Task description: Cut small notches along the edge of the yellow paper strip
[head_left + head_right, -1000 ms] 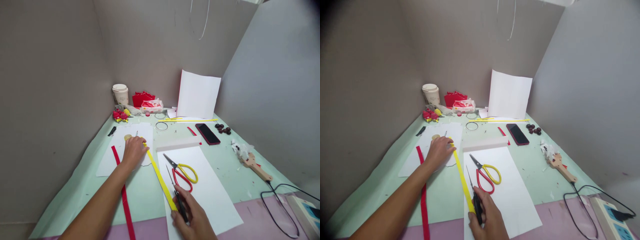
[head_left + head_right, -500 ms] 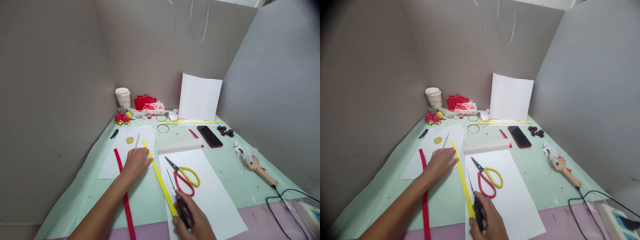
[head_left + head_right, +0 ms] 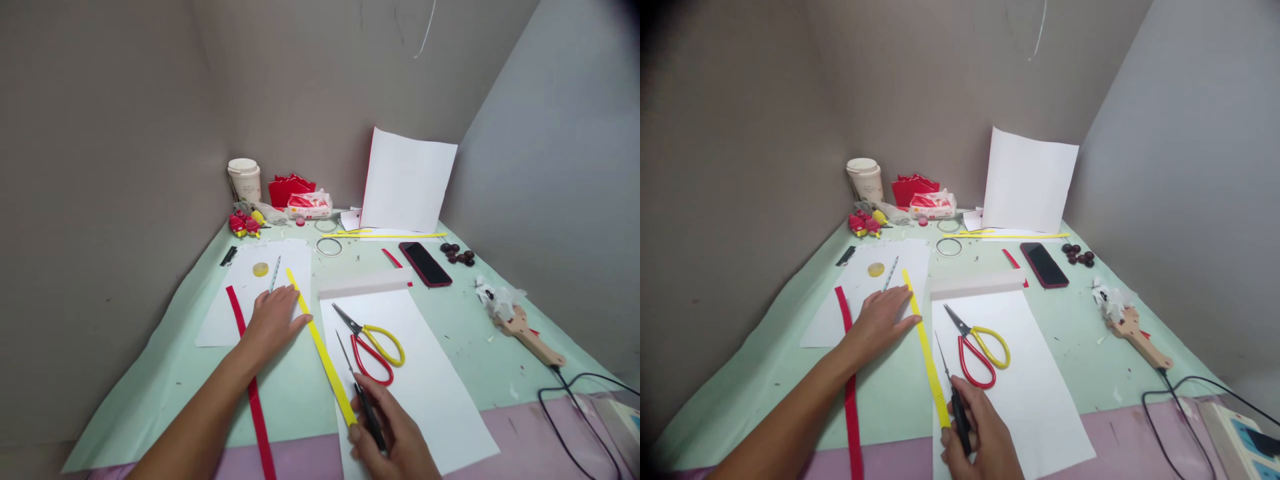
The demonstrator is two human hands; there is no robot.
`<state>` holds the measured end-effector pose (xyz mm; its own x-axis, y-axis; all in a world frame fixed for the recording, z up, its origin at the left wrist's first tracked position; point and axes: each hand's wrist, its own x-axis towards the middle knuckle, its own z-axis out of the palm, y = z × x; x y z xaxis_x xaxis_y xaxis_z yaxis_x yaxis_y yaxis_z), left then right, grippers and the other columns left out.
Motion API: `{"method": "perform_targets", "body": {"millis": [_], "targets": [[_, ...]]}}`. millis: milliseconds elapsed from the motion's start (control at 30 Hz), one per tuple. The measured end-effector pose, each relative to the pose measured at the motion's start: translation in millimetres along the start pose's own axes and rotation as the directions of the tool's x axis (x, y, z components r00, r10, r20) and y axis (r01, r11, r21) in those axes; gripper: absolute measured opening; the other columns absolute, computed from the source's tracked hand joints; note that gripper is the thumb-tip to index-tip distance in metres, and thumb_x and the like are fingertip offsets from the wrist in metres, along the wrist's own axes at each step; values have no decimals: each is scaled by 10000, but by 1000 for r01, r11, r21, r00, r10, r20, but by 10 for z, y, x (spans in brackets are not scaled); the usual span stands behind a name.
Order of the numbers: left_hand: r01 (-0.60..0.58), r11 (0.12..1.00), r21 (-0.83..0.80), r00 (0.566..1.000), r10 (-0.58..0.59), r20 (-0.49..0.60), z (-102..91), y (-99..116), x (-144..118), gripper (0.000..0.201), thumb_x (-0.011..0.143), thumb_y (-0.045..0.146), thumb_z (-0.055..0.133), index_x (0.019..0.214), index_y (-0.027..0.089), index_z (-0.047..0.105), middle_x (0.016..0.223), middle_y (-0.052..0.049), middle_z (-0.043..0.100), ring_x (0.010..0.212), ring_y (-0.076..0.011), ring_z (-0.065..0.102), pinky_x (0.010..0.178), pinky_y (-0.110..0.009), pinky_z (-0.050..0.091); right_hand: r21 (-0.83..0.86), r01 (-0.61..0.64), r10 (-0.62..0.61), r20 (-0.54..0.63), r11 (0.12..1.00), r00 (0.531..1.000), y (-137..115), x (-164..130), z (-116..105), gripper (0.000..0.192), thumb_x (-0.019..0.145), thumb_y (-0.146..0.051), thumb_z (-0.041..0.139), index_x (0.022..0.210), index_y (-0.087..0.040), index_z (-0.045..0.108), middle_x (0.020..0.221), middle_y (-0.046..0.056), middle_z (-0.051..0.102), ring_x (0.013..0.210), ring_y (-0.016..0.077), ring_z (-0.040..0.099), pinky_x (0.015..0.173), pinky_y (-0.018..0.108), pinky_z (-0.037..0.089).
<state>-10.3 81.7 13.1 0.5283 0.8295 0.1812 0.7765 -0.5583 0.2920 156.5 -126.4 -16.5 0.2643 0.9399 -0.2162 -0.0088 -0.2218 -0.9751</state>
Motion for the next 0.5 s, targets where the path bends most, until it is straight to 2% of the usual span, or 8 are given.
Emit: {"method": "perform_targets", "body": {"millis": [333,433,500], "targets": [[0,1000,24,1000,0,-18,7,41,-2,432,867,445,530,1195,164,559,1348,-155,547,1299,-305,431,1071,-499,284,32,-28,28,1,999,1000,-64,-21,-7,548,750,-382,702,1254,-222,560,945,76,642,689,181,625,601,312,579],[46,999,15,994,-44,-101,-94,120,-16,430,858,421,545,1180,138,575,1321,-178,546,1282,-333,431,1053,-487,314,50,-31,31,-3,998,1000,-76,-14,-5,555,753,-385,703,1261,-218,553,950,71,634,682,172,618,598,313,580],[113,991,-72,981,-123,-153,-207,203,-52,405,859,422,534,1151,146,591,1230,-153,599,1190,-326,504,1005,-466,367,70,-25,25,-3,997,1000,-80,-4,-1,558,758,-382,704,1265,-214,546,940,66,626,673,166,614,593,313,580]]}}
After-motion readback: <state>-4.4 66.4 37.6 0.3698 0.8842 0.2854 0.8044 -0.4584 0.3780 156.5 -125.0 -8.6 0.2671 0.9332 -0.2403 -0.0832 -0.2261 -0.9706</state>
